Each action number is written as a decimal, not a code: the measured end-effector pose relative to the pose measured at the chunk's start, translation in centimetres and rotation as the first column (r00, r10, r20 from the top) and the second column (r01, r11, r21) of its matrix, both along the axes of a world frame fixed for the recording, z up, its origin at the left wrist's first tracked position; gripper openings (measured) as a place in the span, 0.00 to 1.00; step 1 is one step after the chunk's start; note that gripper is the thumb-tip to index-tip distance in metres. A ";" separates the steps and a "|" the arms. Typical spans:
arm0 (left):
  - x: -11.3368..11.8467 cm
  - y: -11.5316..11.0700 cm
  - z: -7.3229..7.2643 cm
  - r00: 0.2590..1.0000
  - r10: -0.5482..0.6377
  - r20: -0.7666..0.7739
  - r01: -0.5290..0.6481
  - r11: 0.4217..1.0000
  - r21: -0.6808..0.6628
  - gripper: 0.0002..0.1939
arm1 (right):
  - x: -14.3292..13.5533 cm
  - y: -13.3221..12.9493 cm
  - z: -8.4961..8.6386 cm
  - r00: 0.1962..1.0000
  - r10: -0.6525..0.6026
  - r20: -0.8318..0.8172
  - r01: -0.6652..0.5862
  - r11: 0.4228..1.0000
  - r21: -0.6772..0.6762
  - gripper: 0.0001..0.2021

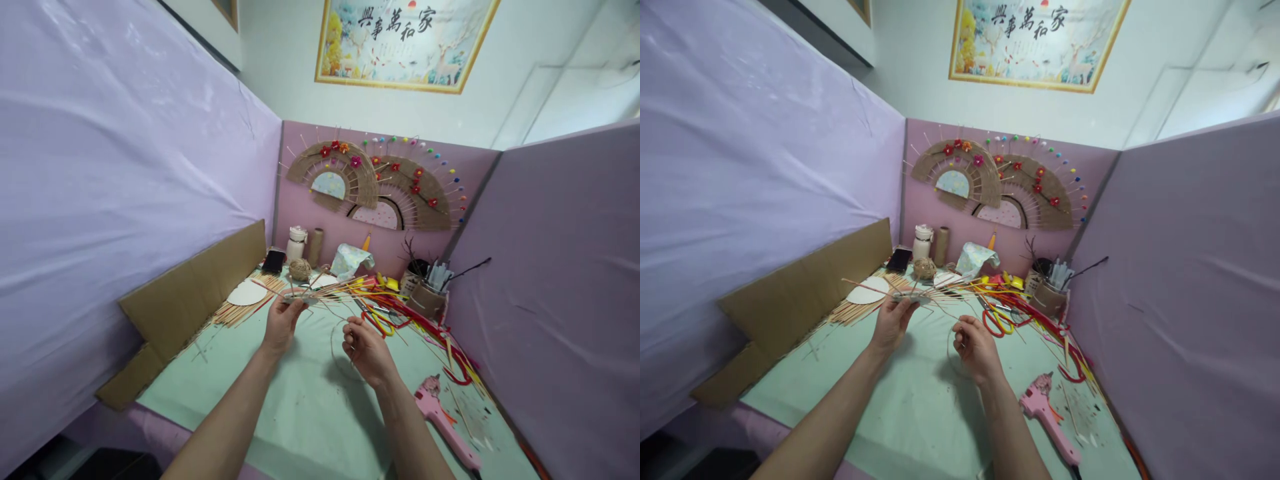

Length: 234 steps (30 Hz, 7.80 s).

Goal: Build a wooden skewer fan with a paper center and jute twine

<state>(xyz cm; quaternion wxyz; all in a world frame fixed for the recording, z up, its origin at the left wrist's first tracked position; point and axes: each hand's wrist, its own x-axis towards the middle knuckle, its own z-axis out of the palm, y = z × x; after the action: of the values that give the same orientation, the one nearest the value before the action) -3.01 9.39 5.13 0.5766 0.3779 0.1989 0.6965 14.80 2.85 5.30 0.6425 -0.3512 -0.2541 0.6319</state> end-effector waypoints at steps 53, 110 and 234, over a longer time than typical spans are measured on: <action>-0.2 -0.9 1.0 0.797 0.396 -0.456 -0.205 0.888 0.413 0.10 | 2.3 -2.5 3.1 0.957 -0.289 0.010 0.233 0.792 0.564 0.06; -0.5 0.4 0.4 0.936 -0.088 0.340 0.176 0.955 -0.239 0.10 | -0.6 -1.0 0.3 0.946 0.057 0.320 -0.044 0.998 -0.048 0.19; 2.1 -2.2 -0.1 0.945 -0.286 0.161 0.309 0.941 -0.141 0.21 | -5.2 -2.2 -1.8 0.056 -0.765 0.642 -0.055 0.639 0.767 0.24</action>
<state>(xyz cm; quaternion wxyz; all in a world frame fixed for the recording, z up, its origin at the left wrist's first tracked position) -0.89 7.14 5.05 0.7170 0.3059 0.1558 0.6067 9.59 0.65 3.48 0.5440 -0.4869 -0.6799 -0.0688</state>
